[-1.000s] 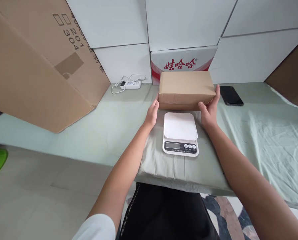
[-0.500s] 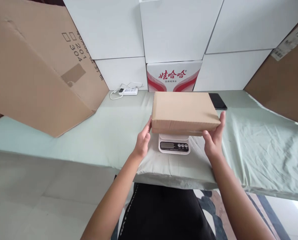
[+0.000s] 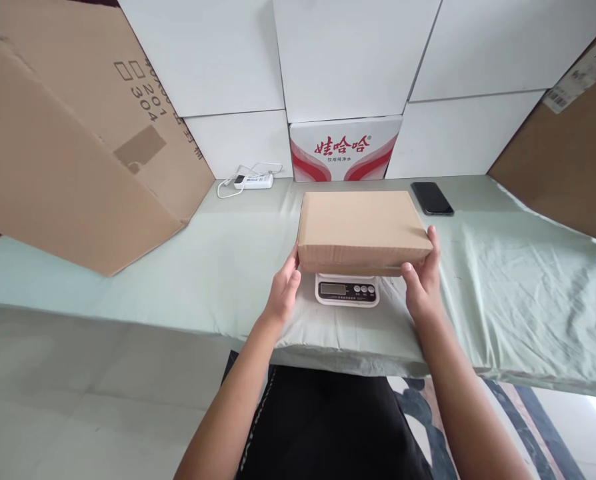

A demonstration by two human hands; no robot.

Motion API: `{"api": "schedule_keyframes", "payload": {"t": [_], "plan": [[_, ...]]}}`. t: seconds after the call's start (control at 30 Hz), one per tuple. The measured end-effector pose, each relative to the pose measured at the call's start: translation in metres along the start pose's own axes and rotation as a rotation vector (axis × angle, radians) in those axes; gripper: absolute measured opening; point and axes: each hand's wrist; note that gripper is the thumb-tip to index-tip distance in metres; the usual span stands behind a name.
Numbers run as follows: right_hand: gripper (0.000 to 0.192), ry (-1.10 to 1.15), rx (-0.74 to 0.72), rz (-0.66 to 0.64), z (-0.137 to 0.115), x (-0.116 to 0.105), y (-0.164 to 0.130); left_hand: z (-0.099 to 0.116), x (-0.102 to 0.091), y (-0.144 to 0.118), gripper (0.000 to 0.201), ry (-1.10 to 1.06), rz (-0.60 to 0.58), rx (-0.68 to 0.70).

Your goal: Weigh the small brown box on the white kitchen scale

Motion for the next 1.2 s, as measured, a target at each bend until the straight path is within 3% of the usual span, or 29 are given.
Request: {"api": "schedule_keyframes", "payload": {"t": [0.2,0.37,0.5,0.6,0.7,0.8,0.9,1.03,1.2], "plan": [[0.099,0.08,0.067,-0.062,0.001,0.001,0.001,0.002,0.0,0.003,0.076,0.029,-0.003,-0.03],[0.094,0.131,0.057,-0.03,0.002,0.0,-0.005,-0.004,-0.001,0.0,0.081,0.062,0.053,-0.048],[0.091,0.18,0.085,-0.054,-0.007,-0.002,-0.002,0.001,-0.002,0.001,0.078,0.007,0.019,-0.021],[0.082,0.227,0.067,-0.077,-0.018,-0.004,0.022,0.013,-0.008,0.02,0.083,0.015,0.012,0.024],[0.079,0.26,-0.046,-0.075,-0.021,0.003,0.066,0.02,-0.015,0.06,0.088,0.043,0.006,0.074],[0.087,0.229,-0.121,-0.073,0.0,0.025,0.111,0.009,-0.017,0.108,0.086,0.032,0.008,0.061],[0.096,0.219,-0.145,-0.08,0.045,0.053,0.135,-0.016,-0.016,0.142,0.088,0.036,0.025,0.012],[0.106,0.249,-0.089,-0.071,0.095,0.074,0.133,-0.047,-0.016,0.152,0.089,0.048,0.044,-0.09],[0.102,0.184,0.03,-0.092,0.093,0.069,0.128,-0.057,-0.012,0.148,0.087,0.019,0.02,-0.131]]}}
Point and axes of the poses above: each hand's wrist, its own y-axis towards the middle knuckle, its own x-axis out of the palm, z = x × y, and after that the axes turned 5 degrees about y, right-handed
